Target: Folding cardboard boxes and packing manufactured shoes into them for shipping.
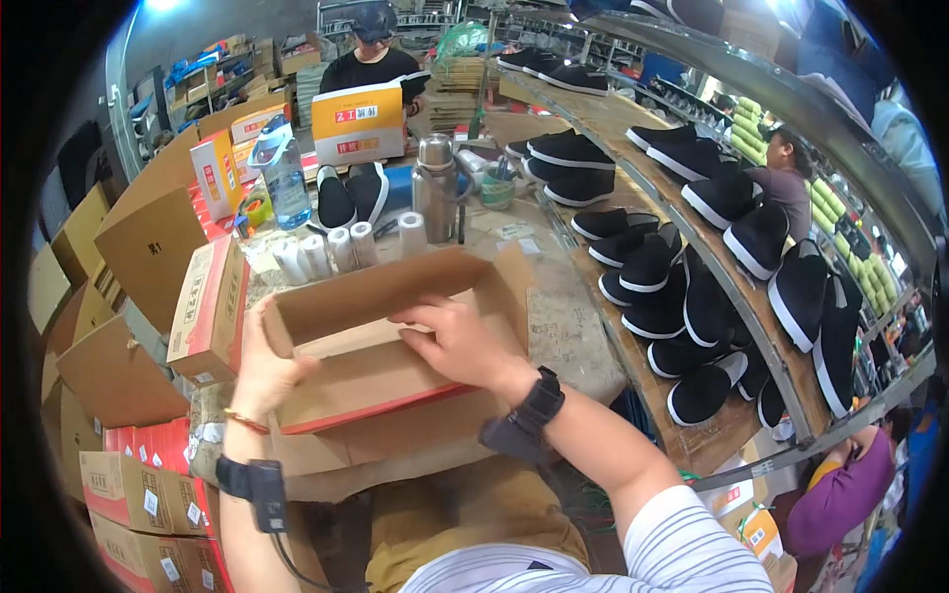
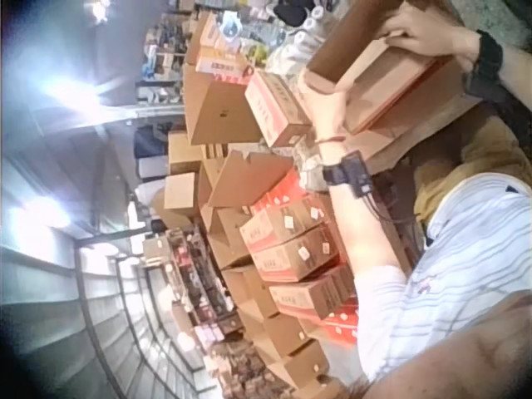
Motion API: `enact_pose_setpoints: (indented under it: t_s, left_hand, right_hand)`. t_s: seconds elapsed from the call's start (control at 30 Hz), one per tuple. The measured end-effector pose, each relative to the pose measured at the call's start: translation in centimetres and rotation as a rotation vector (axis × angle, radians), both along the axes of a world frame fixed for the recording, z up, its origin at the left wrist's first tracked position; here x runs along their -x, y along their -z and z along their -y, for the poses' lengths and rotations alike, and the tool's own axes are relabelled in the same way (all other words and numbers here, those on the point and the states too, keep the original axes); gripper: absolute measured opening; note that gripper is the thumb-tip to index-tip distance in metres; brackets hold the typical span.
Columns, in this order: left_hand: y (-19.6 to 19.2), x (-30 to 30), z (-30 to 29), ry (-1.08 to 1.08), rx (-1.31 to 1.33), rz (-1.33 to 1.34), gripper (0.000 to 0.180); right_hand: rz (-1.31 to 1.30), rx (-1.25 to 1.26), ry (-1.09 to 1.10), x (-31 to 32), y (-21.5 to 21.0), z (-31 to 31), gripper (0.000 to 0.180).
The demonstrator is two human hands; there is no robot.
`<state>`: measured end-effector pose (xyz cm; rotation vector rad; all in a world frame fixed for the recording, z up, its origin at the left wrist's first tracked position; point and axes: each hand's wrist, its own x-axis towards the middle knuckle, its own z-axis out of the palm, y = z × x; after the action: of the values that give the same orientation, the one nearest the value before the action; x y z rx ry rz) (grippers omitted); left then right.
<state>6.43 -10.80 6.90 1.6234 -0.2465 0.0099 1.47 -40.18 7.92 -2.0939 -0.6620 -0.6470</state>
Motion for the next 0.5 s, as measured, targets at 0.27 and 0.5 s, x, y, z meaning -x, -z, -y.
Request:
enact_pose_setpoints:
  t_s: [0.27, 0.5]
  left_hand:
    - [0.0, 1.6, 4.4, -0.182, -0.429, 0.475, 0.087]
    - [-2.3, 4.2, 5.0, -0.16, -0.639, 0.593, 0.058]
  right_hand:
    - [0.141, -0.336, 0.414, -0.8, -0.4, 9.9, 0.022]
    - [-0.177, 0.093, 0.1, 0.8, -2.1, 9.6, 0.056]
